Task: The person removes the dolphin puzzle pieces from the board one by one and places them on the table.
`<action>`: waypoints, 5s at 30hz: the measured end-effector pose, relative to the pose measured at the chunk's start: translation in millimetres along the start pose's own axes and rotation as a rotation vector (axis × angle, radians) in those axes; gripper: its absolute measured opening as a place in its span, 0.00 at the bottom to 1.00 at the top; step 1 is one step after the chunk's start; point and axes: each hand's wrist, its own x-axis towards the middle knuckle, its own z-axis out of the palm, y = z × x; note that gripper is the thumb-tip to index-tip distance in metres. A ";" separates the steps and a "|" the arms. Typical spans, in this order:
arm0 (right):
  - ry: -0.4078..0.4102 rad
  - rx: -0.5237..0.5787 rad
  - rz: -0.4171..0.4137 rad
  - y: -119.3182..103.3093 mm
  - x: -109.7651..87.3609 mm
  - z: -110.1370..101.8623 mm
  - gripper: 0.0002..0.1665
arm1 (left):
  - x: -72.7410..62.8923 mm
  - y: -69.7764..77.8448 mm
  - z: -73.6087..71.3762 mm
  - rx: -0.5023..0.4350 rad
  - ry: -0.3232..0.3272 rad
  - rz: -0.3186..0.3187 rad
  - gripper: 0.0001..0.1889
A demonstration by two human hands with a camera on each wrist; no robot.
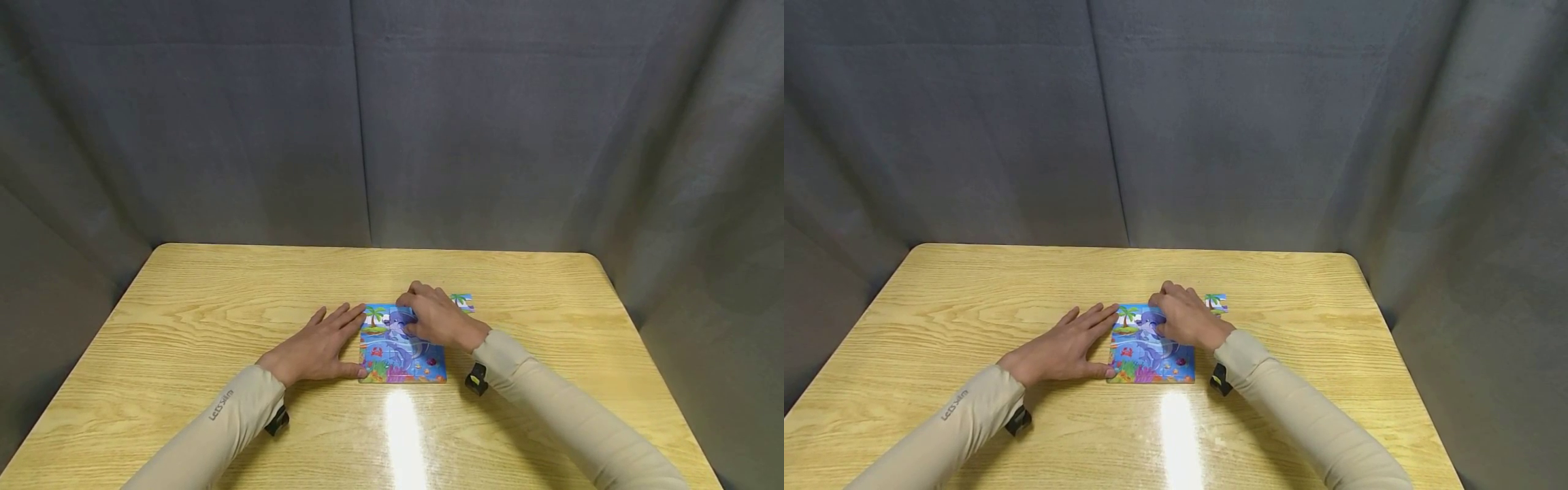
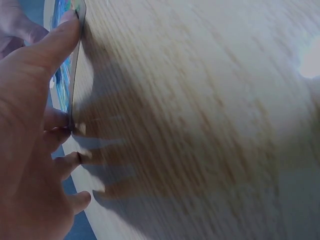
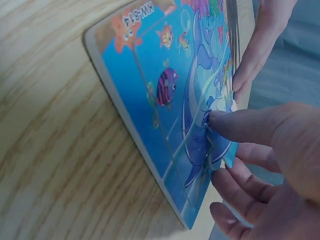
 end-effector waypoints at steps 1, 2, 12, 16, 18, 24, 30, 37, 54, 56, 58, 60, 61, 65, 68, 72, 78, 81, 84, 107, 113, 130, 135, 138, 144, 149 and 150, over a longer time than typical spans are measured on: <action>0.005 0.001 -0.001 0.2 0.0 0.8 0.25 | -0.2 0.0 0.0 -0.001 0.000 0.000 0.54; 0.010 0.006 -0.002 0.6 -0.1 1.4 0.24 | -0.4 0.0 0.0 0.001 0.001 0.001 0.54; 0.041 0.044 -0.092 5.9 1.9 3.6 0.16 | -1.0 0.3 -1.0 0.009 0.004 0.009 0.54; -0.014 0.073 -0.115 7.0 2.1 2.2 0.05 | -0.6 0.4 -1.6 0.005 0.004 0.007 0.54; -0.046 0.080 -0.120 7.3 2.2 1.5 0.01 | -0.6 0.4 -1.8 0.005 0.004 0.006 0.54; -0.081 0.105 -0.126 8.1 2.4 0.6 0.08 | -0.6 0.0 -1.4 0.006 0.002 0.008 0.54; -0.062 0.135 -0.100 10.1 -0.4 -1.0 0.13 | -1.1 -0.4 0.1 0.010 0.006 0.009 0.54; -0.032 0.246 -0.016 19.4 -7.4 -9.9 0.08 | -0.4 -0.7 0.8 -0.004 0.003 0.002 0.54; 0.056 0.257 0.069 54.5 -32.4 -28.9 0.10 | -1.5 1.2 0.5 -0.001 0.012 0.012 0.54; 0.060 0.264 0.087 60.2 -35.8 -31.0 0.11 | -1.5 1.4 0.5 -0.003 0.010 0.010 0.54; 0.070 0.264 0.099 66.0 -39.4 -33.4 0.12 | -1.6 1.5 0.6 -0.005 0.010 0.008 0.54; 0.081 0.257 0.109 71.3 -43.5 -36.1 0.13 | -1.5 1.4 0.7 -0.005 0.009 0.006 0.54; 0.088 0.253 0.116 73.8 -45.4 -37.1 0.13 | -1.5 1.4 0.8 -0.005 0.008 0.005 0.54; 0.106 0.227 0.130 83.9 -53.3 -40.5 0.14 | -1.5 1.3 0.9 -0.005 0.008 0.003 0.54; 0.110 0.222 0.140 90.8 -58.0 -42.3 0.13 | -1.5 1.3 0.8 -0.005 0.008 0.002 0.54; 0.113 0.226 0.153 98.3 -63.3 -43.8 0.13 | -1.4 0.9 1.1 -0.003 0.007 0.004 0.54; 0.105 0.230 0.169 108.0 -68.9 -44.0 0.13 | -1.2 0.4 1.2 0.005 0.006 0.009 0.54; 0.102 0.231 0.173 112.6 -70.3 -42.7 0.12 | -1.3 0.7 0.6 0.006 0.007 0.010 0.54; 0.098 0.245 0.182 117.3 -71.4 -41.1 0.11 | -1.2 1.2 -0.1 0.004 0.010 0.012 0.53; 0.148 0.133 0.204 133.9 -68.6 -30.5 0.14 | -0.7 1.2 -0.3 0.010 -0.005 -0.005 0.54; 0.181 0.094 0.208 134.6 -67.3 -26.2 0.13 | -0.9 0.6 0.1 0.006 -0.002 0.001 0.54; 0.207 0.091 0.269 132.0 -66.0 -20.0 0.07 | -2.0 -0.1 1.2 -0.001 0.000 -0.001 0.54; 0.219 0.093 0.272 129.2 -66.8 -17.7 0.07 | -2.1 -0.2 1.9 0.002 0.001 0.007 0.54; 0.230 0.099 0.254 124.7 -66.7 -17.3 0.07 | -2.0 0.0 1.9 0.003 0.000 0.007 0.54; 0.236 0.106 0.167 105.7 -59.4 -17.4 0.08 | -1.8 0.6 1.1 0.003 0.001 0.006 0.53; 0.219 0.103 0.105 84.9 -48.1 -15.9 0.08 | -1.3 0.8 0.4 0.007 0.008 0.010 0.54; 0.214 0.101 0.093 81.1 -46.0 -15.6 0.08 | -1.2 0.7 0.4 0.007 0.009 0.010 0.54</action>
